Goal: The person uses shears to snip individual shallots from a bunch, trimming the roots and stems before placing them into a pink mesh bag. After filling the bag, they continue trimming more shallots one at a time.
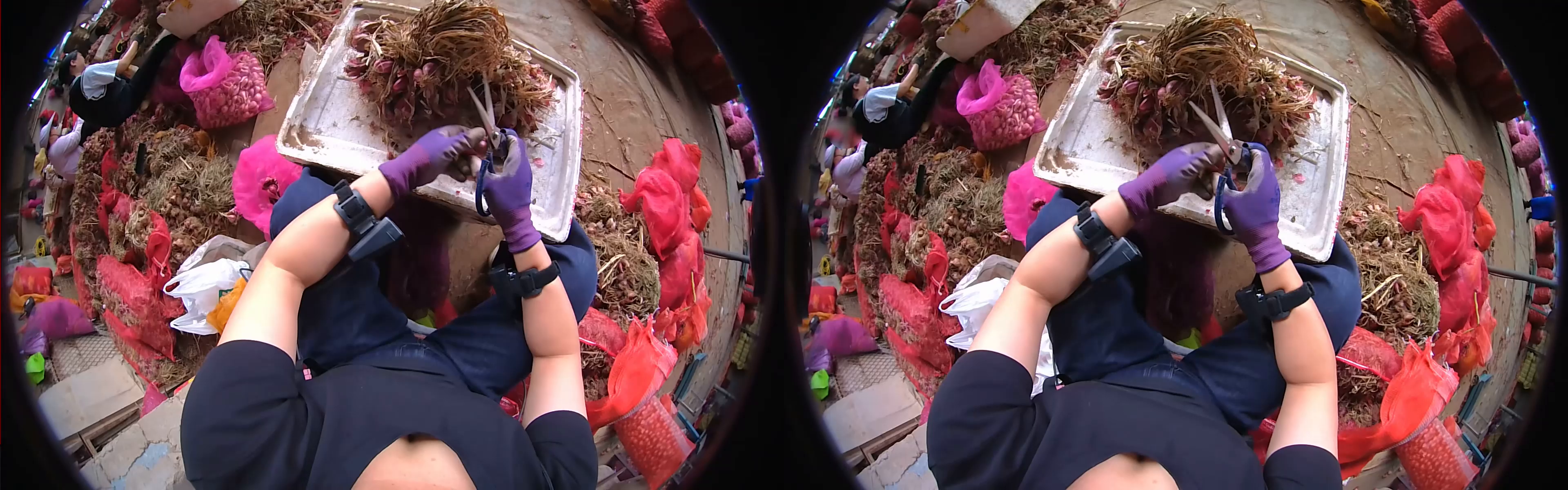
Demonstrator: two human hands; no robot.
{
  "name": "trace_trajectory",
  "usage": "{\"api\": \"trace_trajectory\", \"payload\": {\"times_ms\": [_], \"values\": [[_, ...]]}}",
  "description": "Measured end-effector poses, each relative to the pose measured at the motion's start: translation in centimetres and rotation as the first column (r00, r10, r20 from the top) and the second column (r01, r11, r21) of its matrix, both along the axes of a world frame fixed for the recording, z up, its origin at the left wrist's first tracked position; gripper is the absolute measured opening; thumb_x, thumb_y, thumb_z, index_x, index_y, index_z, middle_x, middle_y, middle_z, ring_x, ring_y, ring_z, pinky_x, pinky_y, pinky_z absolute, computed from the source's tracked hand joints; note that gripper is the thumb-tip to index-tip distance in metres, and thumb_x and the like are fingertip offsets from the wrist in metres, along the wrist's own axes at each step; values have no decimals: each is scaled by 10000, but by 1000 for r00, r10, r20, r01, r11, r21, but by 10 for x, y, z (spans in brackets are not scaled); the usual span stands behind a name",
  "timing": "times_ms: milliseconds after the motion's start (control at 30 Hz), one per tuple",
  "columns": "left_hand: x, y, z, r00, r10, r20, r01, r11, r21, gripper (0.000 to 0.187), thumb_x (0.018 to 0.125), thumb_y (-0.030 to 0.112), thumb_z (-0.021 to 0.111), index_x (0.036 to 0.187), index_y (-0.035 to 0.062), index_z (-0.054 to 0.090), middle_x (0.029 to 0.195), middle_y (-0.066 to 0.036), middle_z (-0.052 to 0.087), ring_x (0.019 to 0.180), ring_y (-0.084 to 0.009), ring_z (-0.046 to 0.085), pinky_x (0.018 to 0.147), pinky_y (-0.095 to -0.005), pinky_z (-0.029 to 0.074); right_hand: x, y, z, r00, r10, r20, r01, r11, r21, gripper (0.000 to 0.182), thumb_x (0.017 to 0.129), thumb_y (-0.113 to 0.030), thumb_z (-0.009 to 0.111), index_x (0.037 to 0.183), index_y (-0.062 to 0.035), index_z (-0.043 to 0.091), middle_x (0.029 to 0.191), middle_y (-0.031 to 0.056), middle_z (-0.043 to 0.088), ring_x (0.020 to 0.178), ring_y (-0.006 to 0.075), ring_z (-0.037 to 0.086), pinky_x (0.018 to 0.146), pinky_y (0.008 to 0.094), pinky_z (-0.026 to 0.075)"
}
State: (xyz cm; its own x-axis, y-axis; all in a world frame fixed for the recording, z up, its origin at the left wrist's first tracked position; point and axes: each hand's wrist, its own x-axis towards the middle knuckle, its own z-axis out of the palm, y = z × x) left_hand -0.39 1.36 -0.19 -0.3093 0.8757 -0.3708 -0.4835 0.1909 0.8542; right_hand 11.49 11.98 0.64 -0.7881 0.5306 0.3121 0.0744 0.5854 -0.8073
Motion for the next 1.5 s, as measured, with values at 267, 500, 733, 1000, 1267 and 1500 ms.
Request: {"api": "trace_trajectory", "payload": {"times_ms": [267,500,733,1000,1267,1500], "values": [[9,-4,4,928,-27,-370,35,999,15,522,957,364,518,1345,28,425,1009,-56,627,780,-95,613,663,-228,514,-1,13,-6,999,-40,8,36,775,-631,223,801,-69,636,1013,-10,604,882,45,646,693,101,592,616,230,483],[5,-3,-12,905,44,-424,22,989,150,461,920,112,592,1347,15,449,1238,-51,563,1101,-99,508,937,-258,428,3,17,-17,999,12,-47,-43,664,-746,223,804,-26,595,1021,0,638,873,19,629,705,92,580,619,222,473],[9,-4,-2,945,15,-326,12,997,81,253,909,131,579,1143,40,556,924,20,576,808,-63,565,693,-234,472,4,20,-20,992,-47,118,85,939,-334,143,823,-112,614,905,0,648,740,105,642,662,156,616,628,281,490],[-1,-6,9,985,-66,157,3,929,370,310,919,175,604,1195,43,550,1024,-24,642,875,-97,616,737,-248,498,7,24,5,998,-69,-5,24,416,-909,192,895,-168,586,901,21,623,721,65,641,545,141,603,503,261,496],[-2,-5,-13,954,58,-295,-23,992,123,265,918,73,563,1176,14,559,990,8,624,860,-85,592,768,-234,491,-1,8,-1,999,-12,49,25,963,-267,191,806,-115,667,961,-7,642,739,-13,596,620,48,511,568,205,427],[2,-6,0,953,76,-294,-12,977,215,300,896,16,564,1196,5,584,1047,0,629,944,-82,576,822,-232,475,5,29,-8,997,48,66,11,721,-693,148,788,-88,650,913,-10,634,749,10,600,695,83,561,638,240,463]]}}
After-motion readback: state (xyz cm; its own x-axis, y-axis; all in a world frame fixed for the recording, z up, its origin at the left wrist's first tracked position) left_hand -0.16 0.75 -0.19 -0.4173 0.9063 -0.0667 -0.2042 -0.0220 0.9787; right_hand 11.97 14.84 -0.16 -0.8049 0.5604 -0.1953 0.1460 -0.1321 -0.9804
